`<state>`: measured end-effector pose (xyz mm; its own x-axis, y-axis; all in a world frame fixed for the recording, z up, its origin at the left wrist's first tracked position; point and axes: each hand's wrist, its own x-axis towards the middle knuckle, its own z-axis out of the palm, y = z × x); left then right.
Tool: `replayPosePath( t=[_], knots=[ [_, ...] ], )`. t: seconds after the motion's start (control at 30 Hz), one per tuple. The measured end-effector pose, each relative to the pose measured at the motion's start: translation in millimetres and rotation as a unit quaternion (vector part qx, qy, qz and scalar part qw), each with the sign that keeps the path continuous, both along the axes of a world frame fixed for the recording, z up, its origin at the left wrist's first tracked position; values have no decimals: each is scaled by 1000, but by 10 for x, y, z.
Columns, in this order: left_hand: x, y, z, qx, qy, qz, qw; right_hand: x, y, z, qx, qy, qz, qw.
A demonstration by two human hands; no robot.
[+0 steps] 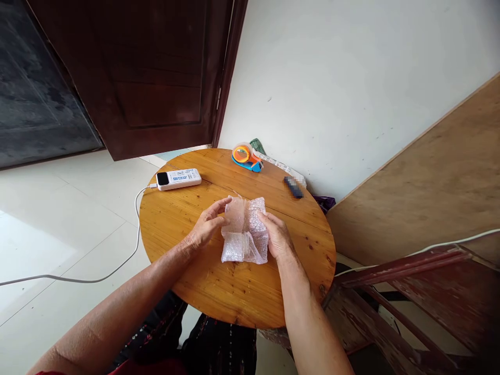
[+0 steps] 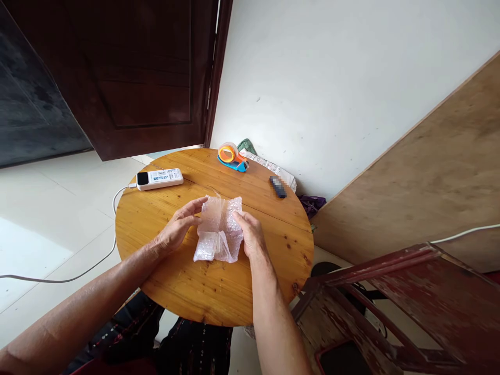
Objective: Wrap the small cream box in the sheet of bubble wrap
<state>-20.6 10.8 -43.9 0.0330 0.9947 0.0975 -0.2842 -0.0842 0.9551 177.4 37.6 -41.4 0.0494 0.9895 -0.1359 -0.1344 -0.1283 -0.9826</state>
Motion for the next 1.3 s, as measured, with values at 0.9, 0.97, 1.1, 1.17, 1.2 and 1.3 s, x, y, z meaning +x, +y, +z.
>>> replayPosePath(
  t=[0.9,0.97,1.1,1.17,1.2,1.3],
  knots=[
    [-1,68,-31,-82,-36,76,993,-30,-35,43,27,13,0,1000],
    [-42,121,-11,-107,-69,107,986,10,4,17,59,-44,-53,996],
    [-114,201,0,-118,-76,178,974,95,82,-71,98,-125,-109,981],
    [-131,196,-1,-93,-40,207,973,141,119,-115,105,-141,-116,978],
    [-135,178,1,-71,-10,216,974,164,135,-131,113,-157,-123,973],
    [-134,79,30,4,115,215,970,210,153,-132,154,-246,-171,942]
  ],
)
